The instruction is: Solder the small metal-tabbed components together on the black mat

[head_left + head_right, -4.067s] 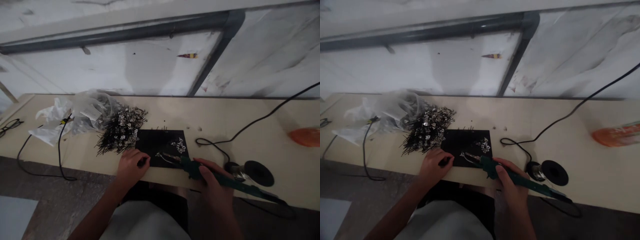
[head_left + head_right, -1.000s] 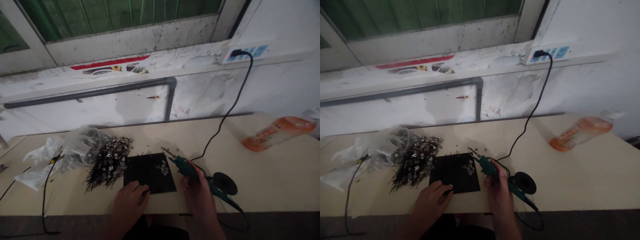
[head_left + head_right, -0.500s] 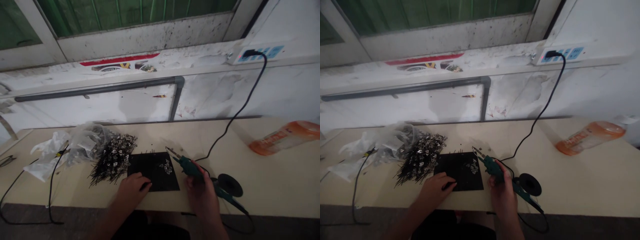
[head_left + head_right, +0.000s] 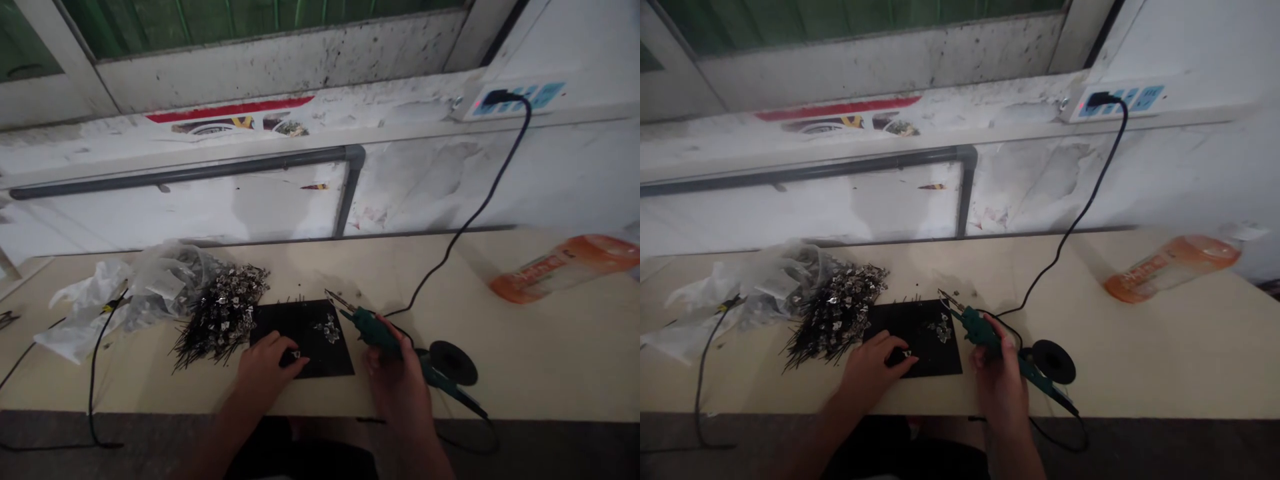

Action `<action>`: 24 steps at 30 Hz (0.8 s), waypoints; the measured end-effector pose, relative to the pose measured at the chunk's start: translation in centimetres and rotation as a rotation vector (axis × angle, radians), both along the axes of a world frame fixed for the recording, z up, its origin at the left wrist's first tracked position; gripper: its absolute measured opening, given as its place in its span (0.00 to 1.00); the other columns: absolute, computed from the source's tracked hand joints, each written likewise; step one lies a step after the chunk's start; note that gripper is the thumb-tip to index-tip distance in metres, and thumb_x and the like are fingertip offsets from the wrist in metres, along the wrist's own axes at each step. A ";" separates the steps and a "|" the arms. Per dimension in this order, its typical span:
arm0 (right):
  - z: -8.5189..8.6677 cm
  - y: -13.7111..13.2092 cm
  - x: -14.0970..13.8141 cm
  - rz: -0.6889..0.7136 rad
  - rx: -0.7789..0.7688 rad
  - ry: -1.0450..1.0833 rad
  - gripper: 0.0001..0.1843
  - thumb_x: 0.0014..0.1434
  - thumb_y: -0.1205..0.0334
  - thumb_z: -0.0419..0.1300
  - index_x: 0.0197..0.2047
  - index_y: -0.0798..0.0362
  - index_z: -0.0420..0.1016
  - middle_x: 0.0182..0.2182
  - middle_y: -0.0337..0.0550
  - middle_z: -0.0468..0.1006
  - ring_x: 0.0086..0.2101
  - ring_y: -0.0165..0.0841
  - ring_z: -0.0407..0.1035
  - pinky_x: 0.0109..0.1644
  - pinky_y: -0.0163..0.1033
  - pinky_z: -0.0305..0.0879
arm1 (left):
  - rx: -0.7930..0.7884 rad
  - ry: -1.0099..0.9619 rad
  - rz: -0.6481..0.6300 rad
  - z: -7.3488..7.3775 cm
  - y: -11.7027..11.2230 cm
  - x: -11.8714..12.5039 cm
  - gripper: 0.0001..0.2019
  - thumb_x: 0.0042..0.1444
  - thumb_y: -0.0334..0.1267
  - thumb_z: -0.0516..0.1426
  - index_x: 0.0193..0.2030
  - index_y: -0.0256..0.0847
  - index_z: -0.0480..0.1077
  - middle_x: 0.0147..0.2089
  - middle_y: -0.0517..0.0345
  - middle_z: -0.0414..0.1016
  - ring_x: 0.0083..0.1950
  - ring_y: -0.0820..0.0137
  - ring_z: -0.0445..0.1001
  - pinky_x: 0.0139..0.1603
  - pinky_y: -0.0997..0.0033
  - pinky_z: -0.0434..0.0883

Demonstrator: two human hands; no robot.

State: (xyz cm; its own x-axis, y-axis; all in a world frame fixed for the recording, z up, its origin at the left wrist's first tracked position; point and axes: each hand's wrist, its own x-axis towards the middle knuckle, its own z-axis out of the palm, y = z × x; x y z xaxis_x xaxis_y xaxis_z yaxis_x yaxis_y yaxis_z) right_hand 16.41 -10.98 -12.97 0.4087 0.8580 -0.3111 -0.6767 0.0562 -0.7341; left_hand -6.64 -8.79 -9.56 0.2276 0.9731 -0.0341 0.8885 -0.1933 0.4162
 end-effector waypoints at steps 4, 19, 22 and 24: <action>0.5 -0.1 -0.2 -0.027 -0.021 0.022 0.28 0.52 0.37 0.72 0.50 0.46 0.84 0.32 0.38 0.74 0.24 0.26 0.56 0.24 0.33 0.55 | 0.060 -0.040 -0.064 -0.6 -0.1 -0.7 0.07 0.64 0.43 0.65 0.47 0.52 0.83 0.40 0.62 0.80 0.36 0.73 0.77 0.36 0.74 0.67; -0.3 -0.4 0.3 0.016 0.007 -0.003 0.26 0.57 0.39 0.69 0.52 0.45 0.83 0.26 0.37 0.70 0.24 0.28 0.57 0.25 0.34 0.57 | 0.055 -0.066 -0.026 0.5 0.8 -0.5 0.11 0.64 0.48 0.65 0.49 0.48 0.83 0.39 0.59 0.80 0.34 0.72 0.76 0.35 0.73 0.68; -0.1 -0.4 0.1 -0.010 -0.003 -0.004 0.27 0.57 0.39 0.70 0.52 0.46 0.83 0.25 0.36 0.68 0.24 0.28 0.57 0.24 0.33 0.56 | 0.054 -0.017 0.041 1.4 1.8 -0.1 0.11 0.67 0.43 0.62 0.52 0.47 0.82 0.42 0.58 0.79 0.37 0.71 0.77 0.39 0.73 0.69; -0.1 -0.4 0.0 -0.021 -0.008 -0.002 0.27 0.56 0.39 0.70 0.52 0.47 0.83 0.25 0.36 0.68 0.24 0.28 0.58 0.25 0.33 0.56 | 0.032 0.023 0.049 1.7 2.4 0.4 0.10 0.67 0.41 0.62 0.52 0.47 0.82 0.42 0.57 0.80 0.40 0.70 0.78 0.39 0.73 0.68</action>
